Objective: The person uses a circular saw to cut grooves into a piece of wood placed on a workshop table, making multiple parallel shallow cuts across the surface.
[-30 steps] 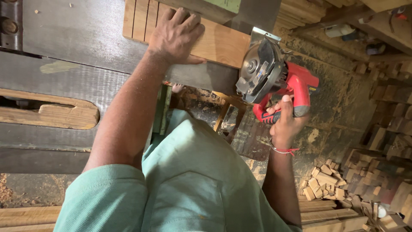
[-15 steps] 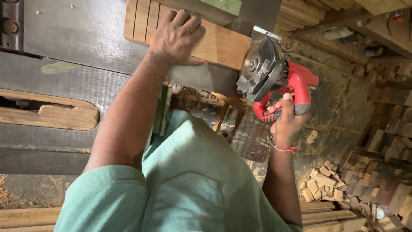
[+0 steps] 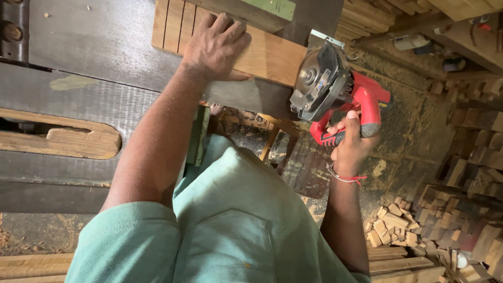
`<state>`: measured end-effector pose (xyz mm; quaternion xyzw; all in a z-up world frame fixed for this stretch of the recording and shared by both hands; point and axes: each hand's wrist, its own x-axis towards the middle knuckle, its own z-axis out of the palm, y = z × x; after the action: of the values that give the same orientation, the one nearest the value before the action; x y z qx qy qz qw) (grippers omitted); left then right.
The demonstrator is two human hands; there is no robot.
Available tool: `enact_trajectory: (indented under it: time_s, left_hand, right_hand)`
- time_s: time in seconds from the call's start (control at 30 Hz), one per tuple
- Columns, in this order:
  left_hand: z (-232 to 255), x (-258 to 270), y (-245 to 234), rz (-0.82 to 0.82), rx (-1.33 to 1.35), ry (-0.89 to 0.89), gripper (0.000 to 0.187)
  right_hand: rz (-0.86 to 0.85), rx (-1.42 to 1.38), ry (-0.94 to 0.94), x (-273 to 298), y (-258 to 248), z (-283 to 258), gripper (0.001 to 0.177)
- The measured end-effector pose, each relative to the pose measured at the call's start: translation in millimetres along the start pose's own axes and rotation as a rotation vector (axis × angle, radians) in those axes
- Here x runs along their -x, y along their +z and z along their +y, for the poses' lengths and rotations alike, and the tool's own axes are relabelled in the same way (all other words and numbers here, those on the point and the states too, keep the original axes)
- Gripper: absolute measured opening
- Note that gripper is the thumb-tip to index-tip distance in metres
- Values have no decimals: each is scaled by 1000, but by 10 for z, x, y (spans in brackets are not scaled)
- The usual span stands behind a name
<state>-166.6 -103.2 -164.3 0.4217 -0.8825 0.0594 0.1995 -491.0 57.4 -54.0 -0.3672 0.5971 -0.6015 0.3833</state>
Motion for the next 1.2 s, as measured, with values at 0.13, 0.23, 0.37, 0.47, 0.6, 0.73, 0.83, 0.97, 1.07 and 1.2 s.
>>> enact_trajectory:
  time_s: [0.13, 0.23, 0.37, 0.47, 0.6, 0.73, 0.83, 0.97, 1.07, 1.2]
  left_hand:
    - [2, 0, -5, 13, -17, -1, 93]
    - [-7, 5, -19, 25, -8, 7, 91]
    - [-9, 10, -27, 19, 24, 7, 91]
    - [-12, 5, -31, 23, 23, 9, 90]
    - [-12, 6, -36, 17, 11, 11, 90]
    - [4, -24, -30, -16, -7, -1, 91]
    - [4, -4, -49, 10, 14, -4, 88]
    - [-14, 3, -43, 22, 44, 5, 87]
    - [-19, 2, -30, 20, 59, 6, 87]
    - [-24, 17, -22, 18, 68, 12, 87]
  right_hand:
    - [2, 10, 1, -22, 7, -1, 6]
    - [9, 25, 1, -35, 14, -17, 6]
    - [2, 41, -24, -58, 25, -12, 7]
    - [19, 1, 6, -79, 36, -10, 8]
    - [11, 8, -7, -87, 63, -30, 7]
    - [10, 29, -5, -99, 81, -49, 6]
    - [18, 26, -3, -125, 87, -41, 6]
    - [24, 12, 2, -143, 93, -37, 4]
    - [16, 5, -10, -157, 104, -33, 4]
    - [11, 16, -19, -176, 116, -39, 5]
